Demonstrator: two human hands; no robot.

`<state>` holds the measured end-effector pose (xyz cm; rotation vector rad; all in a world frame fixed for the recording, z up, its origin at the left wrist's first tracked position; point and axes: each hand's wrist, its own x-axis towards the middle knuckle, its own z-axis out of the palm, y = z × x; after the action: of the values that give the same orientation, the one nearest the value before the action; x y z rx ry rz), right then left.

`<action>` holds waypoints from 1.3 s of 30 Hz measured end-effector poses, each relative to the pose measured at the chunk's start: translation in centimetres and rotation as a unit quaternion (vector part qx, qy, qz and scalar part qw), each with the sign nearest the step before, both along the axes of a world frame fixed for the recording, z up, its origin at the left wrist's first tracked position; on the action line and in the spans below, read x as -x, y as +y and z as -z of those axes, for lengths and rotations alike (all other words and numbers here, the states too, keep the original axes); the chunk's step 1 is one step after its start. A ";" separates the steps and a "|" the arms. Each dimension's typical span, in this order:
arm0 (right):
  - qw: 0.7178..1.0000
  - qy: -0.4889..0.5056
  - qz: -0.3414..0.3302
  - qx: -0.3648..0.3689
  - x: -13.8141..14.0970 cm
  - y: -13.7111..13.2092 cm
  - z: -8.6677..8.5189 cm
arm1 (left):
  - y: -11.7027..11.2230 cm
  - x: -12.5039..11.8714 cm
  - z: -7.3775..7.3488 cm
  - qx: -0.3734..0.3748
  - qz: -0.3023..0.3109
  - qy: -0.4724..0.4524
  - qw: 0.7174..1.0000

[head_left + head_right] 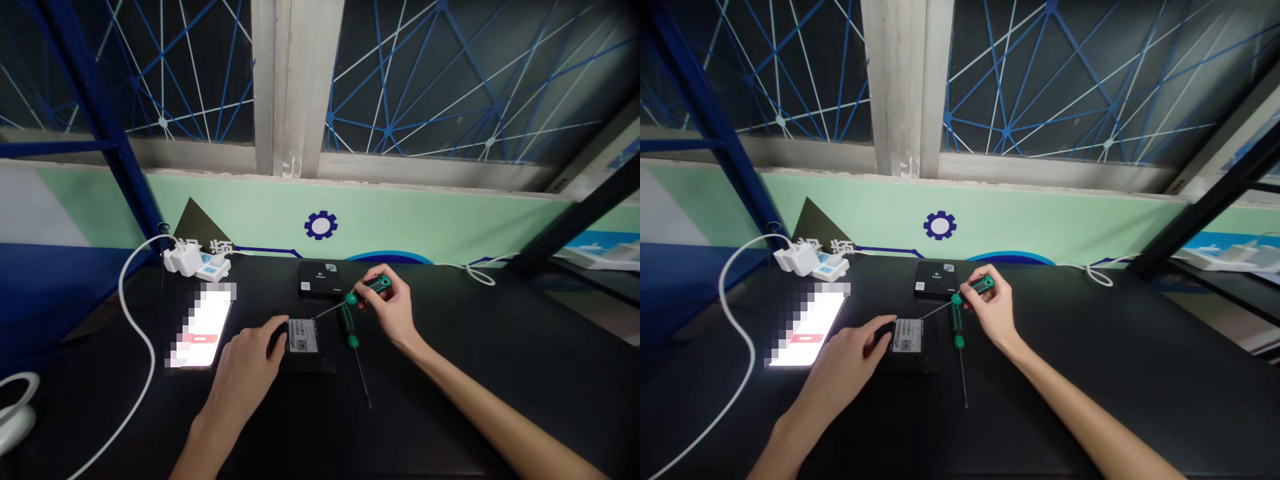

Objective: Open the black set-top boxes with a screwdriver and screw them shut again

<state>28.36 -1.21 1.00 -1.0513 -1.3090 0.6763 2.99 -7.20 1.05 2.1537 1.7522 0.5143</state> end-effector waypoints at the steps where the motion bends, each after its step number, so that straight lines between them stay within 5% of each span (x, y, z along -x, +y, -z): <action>1: 1.000 -0.002 -0.006 0.004 0.2 -0.1 0.1 | -0.1 -0.1 -0.1 -0.005 0.008 -0.002 1.000; 9: 0.999 -0.004 -0.039 0.036 1.5 -0.8 0.8 | -0.3 -0.4 -0.1 -0.040 0.061 0.020 0.997; 39: 0.997 0.039 -0.048 0.051 1.3 -0.3 1.0 | -0.2 -0.3 -0.3 -0.039 0.028 0.003 0.999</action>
<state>27.05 -1.50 -0.03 -1.0370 -1.2742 0.8563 3.33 -7.43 1.39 2.2520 1.6956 0.5710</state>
